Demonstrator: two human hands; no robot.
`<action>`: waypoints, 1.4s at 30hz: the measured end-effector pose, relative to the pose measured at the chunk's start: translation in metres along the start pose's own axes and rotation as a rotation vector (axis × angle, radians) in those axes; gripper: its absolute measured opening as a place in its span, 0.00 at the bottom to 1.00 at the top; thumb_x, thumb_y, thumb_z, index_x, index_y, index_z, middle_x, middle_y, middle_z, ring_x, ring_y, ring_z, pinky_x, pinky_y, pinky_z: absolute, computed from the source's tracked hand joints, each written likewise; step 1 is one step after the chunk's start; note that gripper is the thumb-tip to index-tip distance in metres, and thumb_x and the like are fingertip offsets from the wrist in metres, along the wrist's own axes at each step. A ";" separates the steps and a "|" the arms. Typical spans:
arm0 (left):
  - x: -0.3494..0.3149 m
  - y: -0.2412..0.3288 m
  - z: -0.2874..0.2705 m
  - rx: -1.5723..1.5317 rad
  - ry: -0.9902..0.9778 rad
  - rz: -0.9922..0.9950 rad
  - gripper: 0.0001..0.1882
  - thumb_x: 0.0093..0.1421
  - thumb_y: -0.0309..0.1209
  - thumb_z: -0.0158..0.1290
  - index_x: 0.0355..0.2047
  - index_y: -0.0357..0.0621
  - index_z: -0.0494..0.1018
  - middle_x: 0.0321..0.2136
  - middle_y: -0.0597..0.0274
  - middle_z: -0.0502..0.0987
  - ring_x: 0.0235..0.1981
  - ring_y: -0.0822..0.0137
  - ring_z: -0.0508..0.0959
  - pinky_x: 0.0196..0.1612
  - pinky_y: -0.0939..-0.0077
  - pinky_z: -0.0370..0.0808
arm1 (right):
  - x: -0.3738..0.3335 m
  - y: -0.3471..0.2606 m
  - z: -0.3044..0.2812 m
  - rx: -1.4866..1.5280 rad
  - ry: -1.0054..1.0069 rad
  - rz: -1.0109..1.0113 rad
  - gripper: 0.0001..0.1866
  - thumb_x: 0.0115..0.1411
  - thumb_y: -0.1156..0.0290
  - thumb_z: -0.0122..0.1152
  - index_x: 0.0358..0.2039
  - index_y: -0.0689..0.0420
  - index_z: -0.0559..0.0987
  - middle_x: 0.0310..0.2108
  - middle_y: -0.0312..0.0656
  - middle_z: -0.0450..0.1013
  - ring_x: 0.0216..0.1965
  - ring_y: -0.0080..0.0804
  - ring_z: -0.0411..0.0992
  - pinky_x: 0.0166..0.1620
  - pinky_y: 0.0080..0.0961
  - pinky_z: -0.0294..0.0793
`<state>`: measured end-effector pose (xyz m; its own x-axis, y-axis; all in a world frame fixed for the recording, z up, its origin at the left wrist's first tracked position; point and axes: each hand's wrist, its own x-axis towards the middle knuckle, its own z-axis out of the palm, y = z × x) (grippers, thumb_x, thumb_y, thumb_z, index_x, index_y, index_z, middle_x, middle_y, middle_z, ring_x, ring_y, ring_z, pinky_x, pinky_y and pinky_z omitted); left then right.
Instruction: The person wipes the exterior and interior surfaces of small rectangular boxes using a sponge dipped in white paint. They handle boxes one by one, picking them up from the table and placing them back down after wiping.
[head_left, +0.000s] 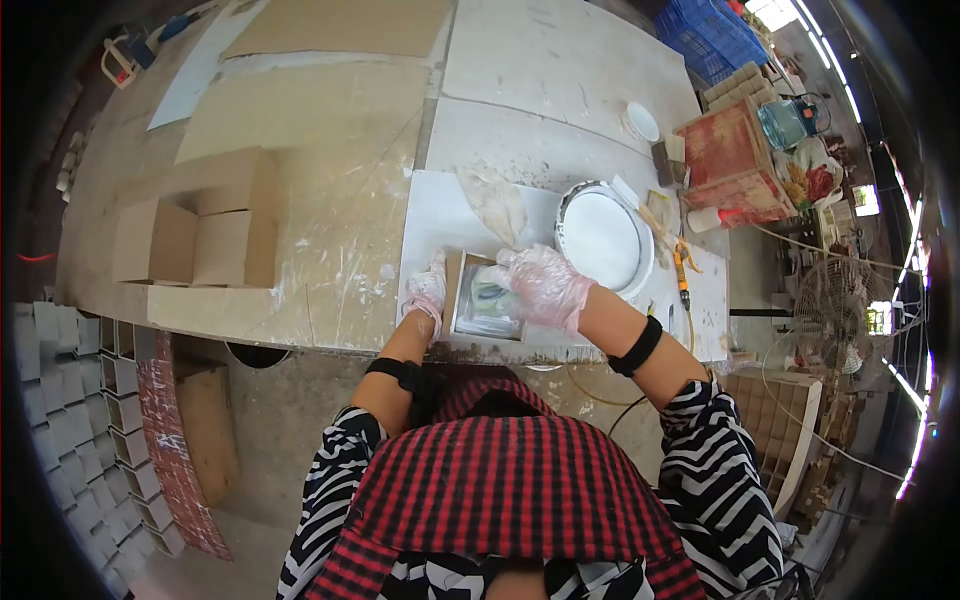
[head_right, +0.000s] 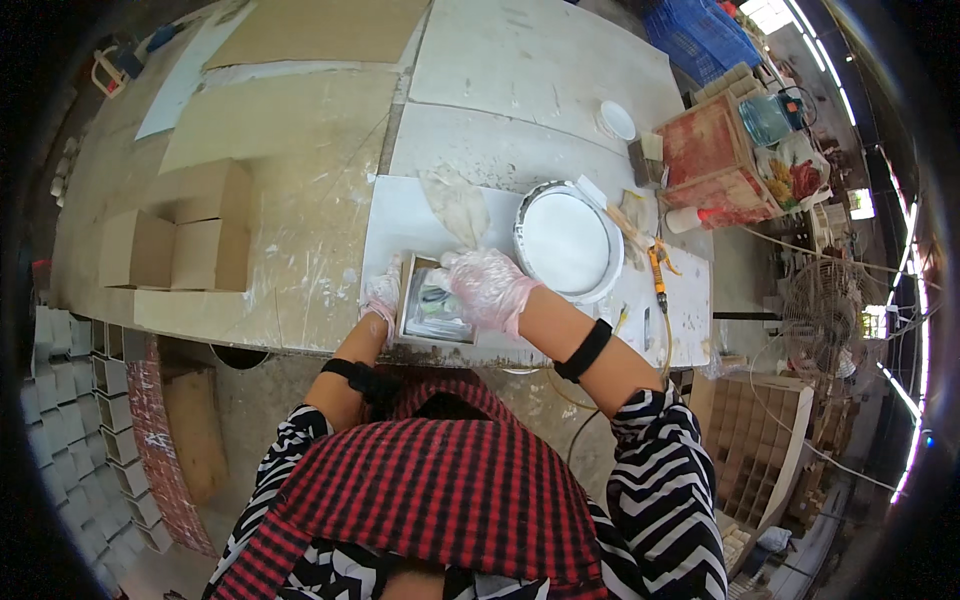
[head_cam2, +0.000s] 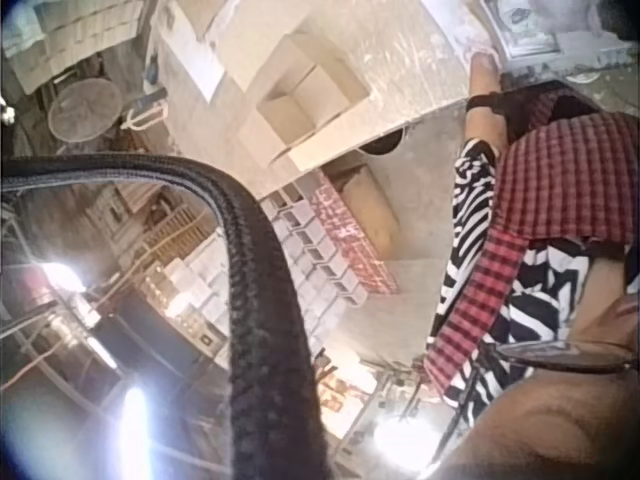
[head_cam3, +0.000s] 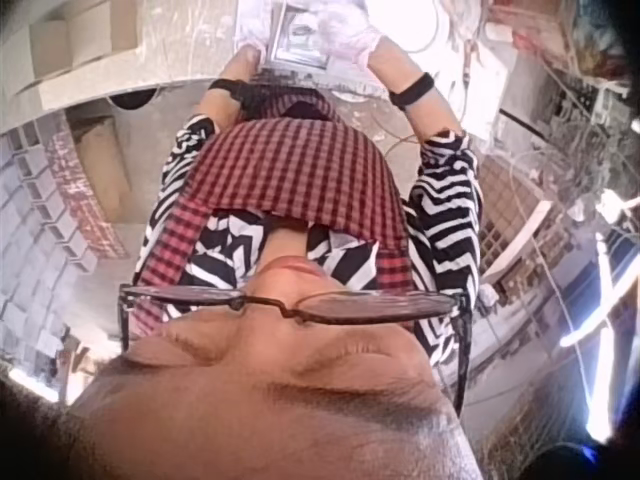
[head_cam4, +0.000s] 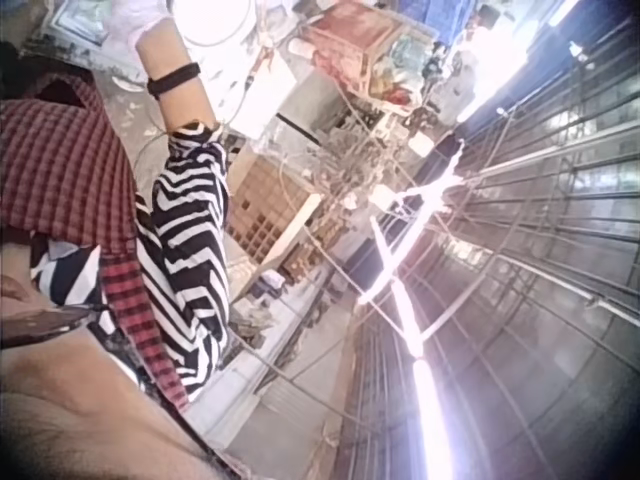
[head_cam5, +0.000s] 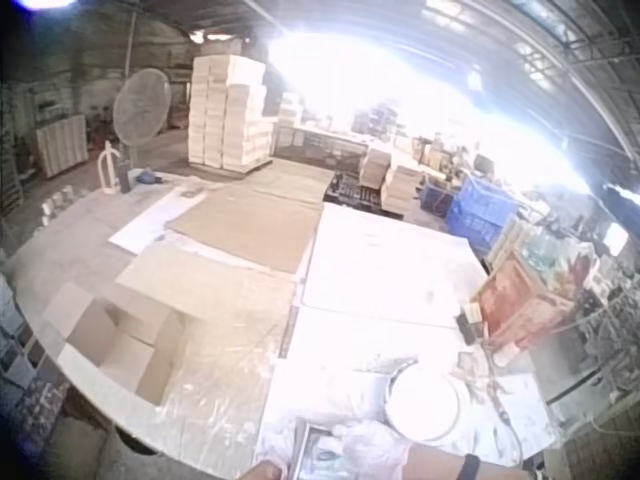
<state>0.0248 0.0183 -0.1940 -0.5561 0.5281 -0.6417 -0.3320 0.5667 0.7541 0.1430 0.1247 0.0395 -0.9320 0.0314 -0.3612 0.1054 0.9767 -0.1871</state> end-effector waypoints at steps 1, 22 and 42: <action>0.004 -0.001 0.003 -0.030 -0.012 0.004 0.34 0.59 0.57 0.39 0.38 0.35 0.75 0.36 0.45 0.77 0.39 0.51 0.75 0.42 0.63 0.69 | 0.008 0.003 0.001 -0.172 -0.019 -0.072 0.16 0.50 0.68 0.55 0.41 0.52 0.73 0.40 0.45 0.70 0.43 0.40 0.69 0.43 0.34 0.70; -0.020 0.032 -0.002 0.228 0.001 0.059 0.35 0.60 0.58 0.32 0.39 0.40 0.75 0.36 0.43 0.76 0.42 0.45 0.74 0.47 0.61 0.67 | 0.024 0.005 -0.009 -0.393 -0.139 -0.204 0.19 0.48 0.67 0.53 0.43 0.55 0.73 0.40 0.45 0.71 0.40 0.42 0.71 0.43 0.36 0.70; -0.014 0.030 0.000 0.193 0.063 -0.004 0.29 0.58 0.55 0.41 0.38 0.41 0.76 0.36 0.44 0.76 0.41 0.47 0.74 0.45 0.63 0.69 | -0.010 0.022 0.022 -0.205 -0.106 0.139 0.11 0.50 0.67 0.52 0.32 0.57 0.76 0.32 0.49 0.72 0.36 0.45 0.73 0.39 0.38 0.72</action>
<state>0.0231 0.0281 -0.1626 -0.6036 0.4883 -0.6303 -0.1855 0.6828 0.7066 0.1620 0.1413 0.0184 -0.8709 0.1564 -0.4659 0.1473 0.9875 0.0563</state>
